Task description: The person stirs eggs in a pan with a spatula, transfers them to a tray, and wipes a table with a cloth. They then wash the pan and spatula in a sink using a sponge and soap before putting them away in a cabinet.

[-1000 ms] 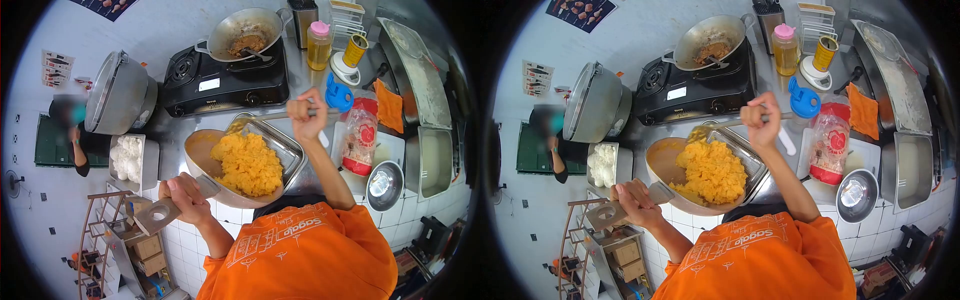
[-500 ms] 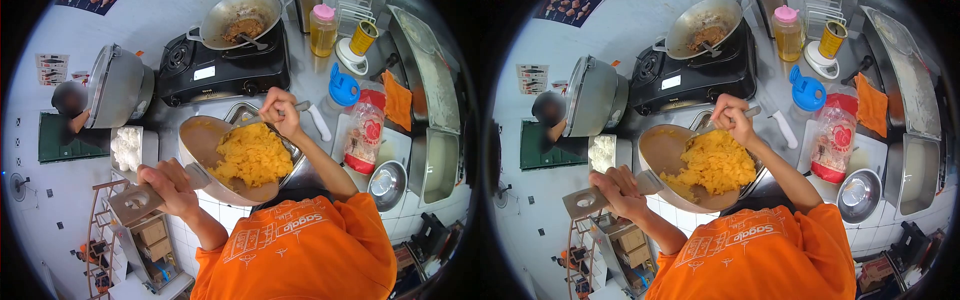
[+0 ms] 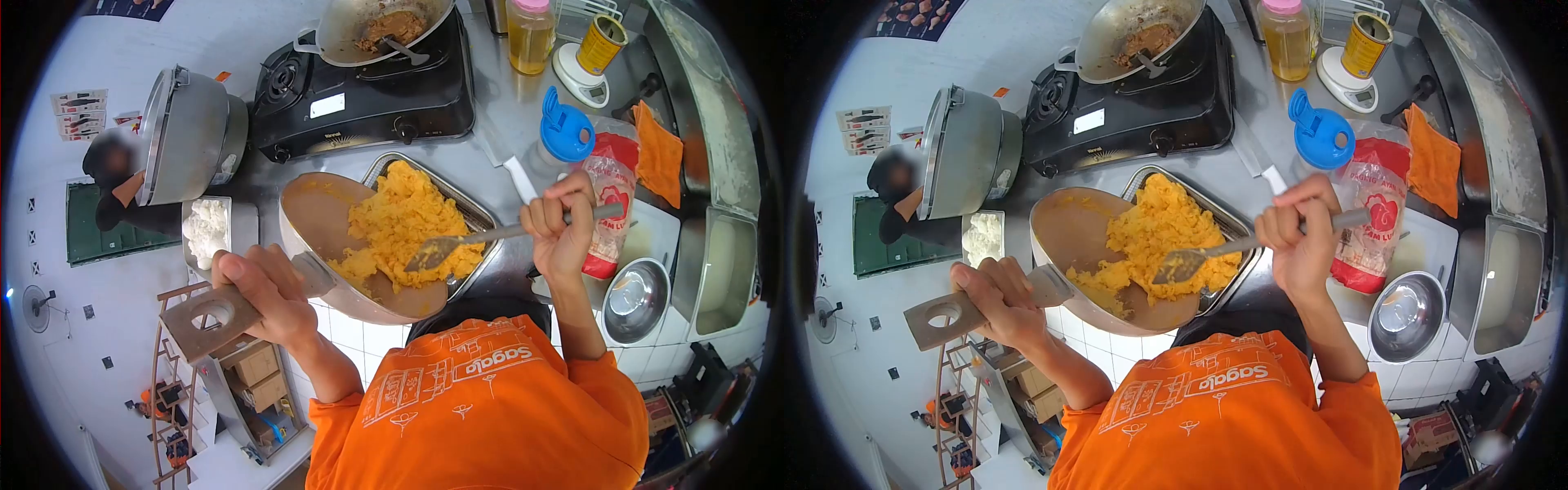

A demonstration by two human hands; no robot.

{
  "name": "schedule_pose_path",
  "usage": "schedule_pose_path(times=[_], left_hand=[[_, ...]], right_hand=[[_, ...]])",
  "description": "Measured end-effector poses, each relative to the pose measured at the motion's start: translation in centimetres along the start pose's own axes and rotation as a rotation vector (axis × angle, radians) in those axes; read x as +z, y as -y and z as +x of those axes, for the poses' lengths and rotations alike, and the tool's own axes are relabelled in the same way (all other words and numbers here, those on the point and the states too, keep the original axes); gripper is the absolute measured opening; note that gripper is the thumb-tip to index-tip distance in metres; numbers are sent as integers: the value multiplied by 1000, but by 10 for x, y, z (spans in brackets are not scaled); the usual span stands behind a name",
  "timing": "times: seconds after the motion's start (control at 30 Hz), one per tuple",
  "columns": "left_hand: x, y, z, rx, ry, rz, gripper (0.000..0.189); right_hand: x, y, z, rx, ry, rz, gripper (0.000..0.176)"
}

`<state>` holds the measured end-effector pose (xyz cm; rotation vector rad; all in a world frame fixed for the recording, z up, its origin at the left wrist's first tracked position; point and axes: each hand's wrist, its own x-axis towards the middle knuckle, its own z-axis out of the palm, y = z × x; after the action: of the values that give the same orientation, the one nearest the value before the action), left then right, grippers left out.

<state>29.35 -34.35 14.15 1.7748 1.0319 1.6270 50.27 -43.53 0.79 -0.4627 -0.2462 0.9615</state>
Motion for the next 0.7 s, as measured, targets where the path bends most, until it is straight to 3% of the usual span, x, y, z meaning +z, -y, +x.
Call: schedule_pose_path(times=[0.1,0.2,0.3,0.5,0.7], left_hand=[[4,-2,0,-5,21,43,37],[6,-7,0,-43,0,84,37],[6,-14,3,-12,24,120,37],[9,-27,10,-15,-89,194,33],[7,-33,15,25,-42,235,32]], right_hand=[[-20,-15,-16,15,-189,-39,13],[-33,-46,-21,-119,-187,-51,11],[-35,-51,-18,-120,-228,-32,10],[-6,-12,7,-95,-283,-80,11],[20,-10,16,-134,-146,-194,21]])
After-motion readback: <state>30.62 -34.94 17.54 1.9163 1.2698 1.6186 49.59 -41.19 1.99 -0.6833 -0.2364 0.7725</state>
